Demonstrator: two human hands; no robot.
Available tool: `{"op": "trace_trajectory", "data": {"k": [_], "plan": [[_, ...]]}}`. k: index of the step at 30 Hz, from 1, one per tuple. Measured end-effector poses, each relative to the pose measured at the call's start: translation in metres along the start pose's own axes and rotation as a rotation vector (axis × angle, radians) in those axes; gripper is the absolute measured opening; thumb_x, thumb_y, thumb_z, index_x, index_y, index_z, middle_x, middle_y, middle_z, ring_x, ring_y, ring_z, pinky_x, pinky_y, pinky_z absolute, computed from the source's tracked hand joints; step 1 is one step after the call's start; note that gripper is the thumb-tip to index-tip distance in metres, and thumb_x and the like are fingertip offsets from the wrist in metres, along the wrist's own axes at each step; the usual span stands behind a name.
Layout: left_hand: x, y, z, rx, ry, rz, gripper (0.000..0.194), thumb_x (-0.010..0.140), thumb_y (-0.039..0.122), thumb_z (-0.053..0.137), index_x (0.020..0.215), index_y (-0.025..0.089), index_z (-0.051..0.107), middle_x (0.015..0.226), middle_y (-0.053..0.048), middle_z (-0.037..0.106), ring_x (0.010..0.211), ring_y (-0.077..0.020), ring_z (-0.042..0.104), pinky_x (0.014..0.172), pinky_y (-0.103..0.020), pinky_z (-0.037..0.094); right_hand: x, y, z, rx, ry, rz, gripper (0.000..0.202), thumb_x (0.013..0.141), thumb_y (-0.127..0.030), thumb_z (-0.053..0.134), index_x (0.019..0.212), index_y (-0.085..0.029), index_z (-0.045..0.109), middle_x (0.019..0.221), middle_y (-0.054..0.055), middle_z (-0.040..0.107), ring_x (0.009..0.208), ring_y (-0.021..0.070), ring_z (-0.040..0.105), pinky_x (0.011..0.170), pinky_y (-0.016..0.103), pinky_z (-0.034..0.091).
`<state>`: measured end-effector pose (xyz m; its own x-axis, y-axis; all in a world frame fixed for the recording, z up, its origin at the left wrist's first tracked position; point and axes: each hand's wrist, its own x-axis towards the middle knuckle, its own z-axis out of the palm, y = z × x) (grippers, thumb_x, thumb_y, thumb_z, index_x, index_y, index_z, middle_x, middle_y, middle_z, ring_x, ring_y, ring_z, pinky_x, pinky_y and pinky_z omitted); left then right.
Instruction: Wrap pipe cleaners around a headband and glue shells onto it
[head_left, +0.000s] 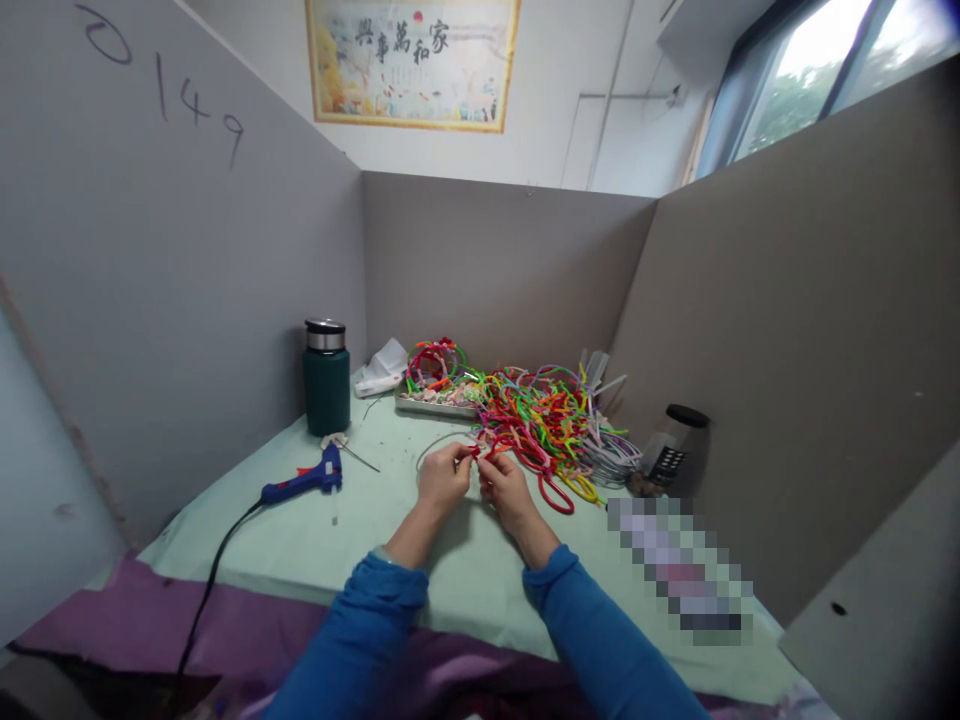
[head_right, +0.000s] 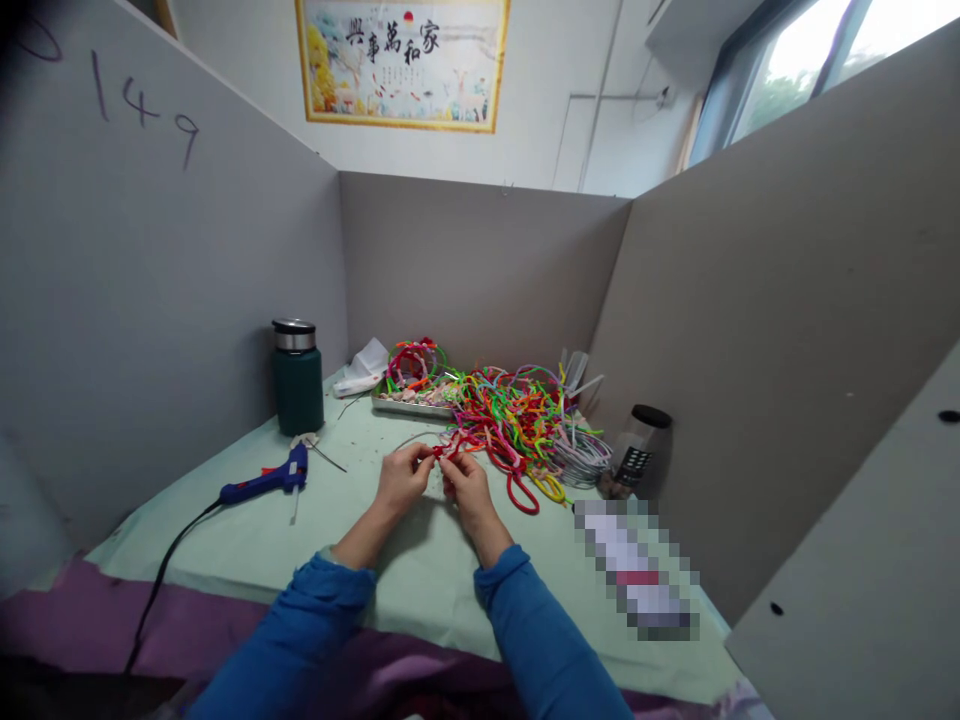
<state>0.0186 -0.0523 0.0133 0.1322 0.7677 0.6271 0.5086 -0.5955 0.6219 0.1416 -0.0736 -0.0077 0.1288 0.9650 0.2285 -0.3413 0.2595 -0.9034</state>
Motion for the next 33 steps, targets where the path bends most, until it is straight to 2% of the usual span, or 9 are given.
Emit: {"op": "trace_trajectory", "data": {"k": [3,6,9,11,16,21,27,30,33], "plan": [[-0.002,0.002,-0.001,0.065,-0.028,0.043,0.015,0.079,0.019,0.053,0.081,0.021,0.068,0.075,-0.001,0.069,0.064,-0.0128,0.059,0.062,-0.022,0.04,0.0,-0.007,-0.001,0.173,0.02,0.021,0.024,0.064,-0.03,0.073,0.082,-0.021,0.059,0.067,-0.004,0.056,0.048,0.0065,0.042,0.042,0.018,0.03],[-0.003,0.003,-0.001,0.13,-0.066,0.053,0.016,0.078,0.018,0.054,0.081,0.022,0.069,0.076,-0.002,0.07,0.068,-0.015,0.061,0.064,-0.024,0.04,0.001,-0.016,-0.007,0.286,0.039,-0.015,0.026,0.066,-0.03,0.071,0.088,-0.024,0.06,0.081,-0.002,0.061,0.047,0.0061,0.04,0.041,0.019,0.031],[-0.003,0.002,-0.001,0.177,-0.062,0.037,0.016,0.079,0.02,0.054,0.081,0.022,0.069,0.077,-0.003,0.07,0.07,-0.0168,0.062,0.064,-0.025,0.039,0.004,-0.02,-0.014,0.341,0.114,-0.057,0.021,0.07,-0.037,0.068,0.085,-0.023,0.06,0.072,-0.003,0.06,0.043,0.006,0.036,0.038,0.02,0.029],[-0.003,0.001,-0.001,0.193,-0.041,0.026,0.016,0.079,0.021,0.054,0.082,0.023,0.069,0.078,-0.003,0.07,0.072,-0.0172,0.062,0.064,-0.025,0.039,0.006,-0.019,-0.017,0.367,0.159,-0.034,0.022,0.069,-0.038,0.069,0.08,-0.022,0.06,0.061,-0.005,0.056,0.04,0.0051,0.034,0.037,0.019,0.026],[-0.002,-0.002,-0.001,0.211,0.015,-0.018,0.016,0.081,0.021,0.052,0.082,0.022,0.067,0.08,-0.002,0.07,0.071,-0.0158,0.061,0.063,-0.024,0.037,0.006,-0.01,-0.015,0.277,0.15,0.184,0.024,0.063,-0.031,0.07,0.081,-0.019,0.059,0.051,-0.006,0.054,0.033,0.0035,0.03,0.034,0.018,0.023],[-0.001,-0.001,-0.002,0.263,0.037,-0.127,0.015,0.08,0.024,0.053,0.083,0.023,0.068,0.078,0.0,0.071,0.071,-0.0148,0.061,0.061,-0.024,0.035,0.008,-0.011,-0.023,0.465,0.233,0.01,0.021,0.063,-0.019,0.068,0.081,-0.021,0.056,0.063,-0.006,0.059,0.041,0.0047,0.041,0.035,0.016,0.027],[0.001,0.001,-0.005,0.265,0.048,-0.167,0.016,0.081,0.024,0.053,0.083,0.024,0.068,0.079,0.001,0.071,0.072,-0.0142,0.062,0.061,-0.023,0.035,0.016,-0.01,-0.034,0.622,0.293,0.03,0.005,0.079,-0.021,0.059,0.077,-0.02,0.054,0.059,-0.006,0.054,0.037,0.0025,0.034,0.034,0.014,0.025],[0.002,0.002,-0.007,0.275,0.065,-0.189,0.016,0.081,0.024,0.053,0.082,0.024,0.068,0.078,0.001,0.071,0.071,-0.0143,0.062,0.061,-0.023,0.035,0.016,-0.011,-0.034,0.601,0.289,-0.004,0.009,0.082,-0.027,0.056,0.077,-0.02,0.054,0.057,-0.007,0.05,0.037,0.0022,0.033,0.035,0.014,0.026],[0.002,0.002,-0.008,0.274,0.088,-0.217,0.016,0.081,0.024,0.052,0.083,0.024,0.068,0.079,0.0,0.071,0.071,-0.0146,0.061,0.06,-0.023,0.034,0.013,-0.013,-0.032,0.536,0.241,-0.014,0.014,0.083,-0.031,0.056,0.075,-0.02,0.054,0.048,-0.01,0.039,0.033,0.0024,0.025,0.033,0.015,0.022]]}}
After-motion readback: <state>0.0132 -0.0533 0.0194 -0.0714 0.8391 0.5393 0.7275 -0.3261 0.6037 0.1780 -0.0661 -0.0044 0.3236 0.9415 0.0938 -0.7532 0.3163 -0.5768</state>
